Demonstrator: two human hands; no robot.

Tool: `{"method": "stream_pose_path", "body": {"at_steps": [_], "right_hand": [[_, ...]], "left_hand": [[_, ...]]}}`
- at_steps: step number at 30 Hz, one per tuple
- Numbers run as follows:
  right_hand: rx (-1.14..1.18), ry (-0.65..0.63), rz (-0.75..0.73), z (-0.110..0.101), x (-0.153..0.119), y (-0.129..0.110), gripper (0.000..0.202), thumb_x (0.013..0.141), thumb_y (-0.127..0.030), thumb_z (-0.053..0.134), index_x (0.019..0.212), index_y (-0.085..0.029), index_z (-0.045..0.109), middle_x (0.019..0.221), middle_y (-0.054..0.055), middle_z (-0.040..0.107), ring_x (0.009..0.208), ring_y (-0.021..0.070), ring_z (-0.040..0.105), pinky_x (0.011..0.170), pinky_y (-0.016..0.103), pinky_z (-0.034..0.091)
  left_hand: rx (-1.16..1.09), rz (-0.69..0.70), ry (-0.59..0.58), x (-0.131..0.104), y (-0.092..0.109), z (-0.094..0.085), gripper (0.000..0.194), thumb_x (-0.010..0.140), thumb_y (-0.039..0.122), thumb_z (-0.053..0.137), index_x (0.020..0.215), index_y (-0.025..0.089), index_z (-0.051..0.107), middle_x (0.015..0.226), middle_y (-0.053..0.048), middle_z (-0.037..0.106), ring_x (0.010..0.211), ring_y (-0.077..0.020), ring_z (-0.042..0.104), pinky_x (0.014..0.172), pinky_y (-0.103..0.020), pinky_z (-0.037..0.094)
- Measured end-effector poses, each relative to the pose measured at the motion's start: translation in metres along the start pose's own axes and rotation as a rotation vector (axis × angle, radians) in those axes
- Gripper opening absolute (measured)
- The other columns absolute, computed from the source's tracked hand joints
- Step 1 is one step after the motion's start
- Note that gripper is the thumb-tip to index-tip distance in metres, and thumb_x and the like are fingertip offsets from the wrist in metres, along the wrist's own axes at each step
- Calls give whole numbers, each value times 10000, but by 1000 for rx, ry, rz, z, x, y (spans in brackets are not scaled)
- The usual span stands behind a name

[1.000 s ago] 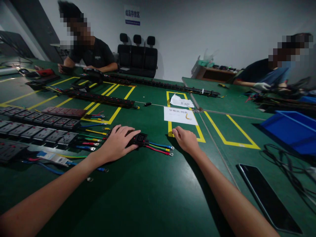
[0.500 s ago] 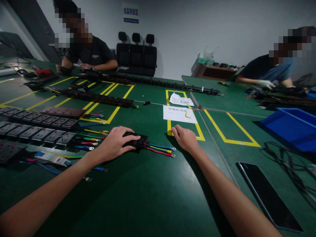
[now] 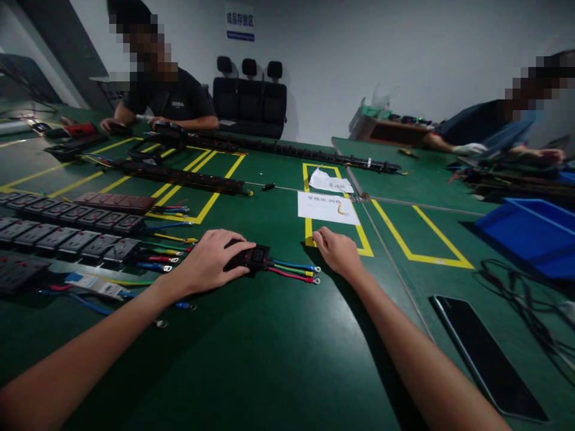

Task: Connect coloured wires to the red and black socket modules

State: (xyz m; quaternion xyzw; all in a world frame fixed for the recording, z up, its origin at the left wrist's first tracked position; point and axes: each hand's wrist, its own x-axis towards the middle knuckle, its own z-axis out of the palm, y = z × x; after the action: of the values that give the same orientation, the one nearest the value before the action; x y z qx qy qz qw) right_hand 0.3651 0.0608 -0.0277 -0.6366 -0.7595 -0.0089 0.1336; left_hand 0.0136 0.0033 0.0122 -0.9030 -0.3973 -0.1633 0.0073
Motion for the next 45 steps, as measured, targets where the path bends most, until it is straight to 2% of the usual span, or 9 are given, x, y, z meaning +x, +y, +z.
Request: {"method": "stream_pose_path", "body": {"at_steps": [5,9,11,15,20,25,31,39,45], "right_hand": [[93,-12,4,0,2,6,409,1052,-487,362,949,-237,668,769,55,692,679,218,615,595,286,269],[271,18,10,-15,4,1,430,1035,-544,411,1026,-219,693,797,49,704,703,212,629,623,286,369],[320,61,-57,-26,0,-14,428,1025,-548,461,1103,-202,699,845,61,710,726,211,635,660,302,423],[408,51,-372,-37,-21,-63,511,1008,-570,541,1360,-212,637,1174,129,689,1032,265,665,879,389,538],[326,21,-430,-16,-45,-101,566,999,-504,591,1502,-250,549,1336,159,645,1196,339,617,1023,538,518],[444,26,-410,3,-47,-98,511,989,-393,627,1475,-244,567,1362,148,650,1235,325,605,1056,550,511],[559,41,-378,9,-45,-96,504,959,-362,667,1447,-262,593,1371,134,647,1274,313,600,1095,555,499],[560,49,-407,5,-46,-97,539,970,-455,639,1466,-255,576,1320,156,659,1226,336,614,1047,573,521],[501,13,-382,3,-48,-98,720,949,-518,664,1590,-273,447,1399,161,611,1261,347,591,1043,572,519]], "left_hand": [[29,-16,-29,0,-3,-3,595,990,522,588,1446,141,587,1300,-158,675,1169,-312,611,1022,-474,444],[51,5,-24,2,-2,1,578,1020,529,567,1428,121,604,1320,-173,679,1164,-316,618,981,-468,468],[66,17,-9,2,0,4,588,1028,540,564,1430,113,600,1320,-179,681,1161,-321,619,967,-468,473],[101,33,22,2,3,9,591,1029,550,568,1432,119,600,1308,-178,689,1156,-326,622,950,-461,470],[158,51,20,2,2,11,595,1043,559,536,1437,117,596,1318,-182,688,1168,-327,623,950,-450,457],[221,73,10,3,3,11,598,1059,566,496,1428,106,595,1326,-177,692,1166,-324,628,950,-440,451],[252,83,3,3,4,13,589,1071,540,480,1440,92,580,1336,-187,688,1172,-328,627,943,-444,451],[159,38,-4,3,5,9,609,1061,564,482,1461,114,571,1300,-177,679,1159,-324,617,949,-449,450],[172,43,-19,3,6,8,666,1036,603,505,1488,115,548,1285,-184,655,1143,-333,595,934,-451,443]]}}
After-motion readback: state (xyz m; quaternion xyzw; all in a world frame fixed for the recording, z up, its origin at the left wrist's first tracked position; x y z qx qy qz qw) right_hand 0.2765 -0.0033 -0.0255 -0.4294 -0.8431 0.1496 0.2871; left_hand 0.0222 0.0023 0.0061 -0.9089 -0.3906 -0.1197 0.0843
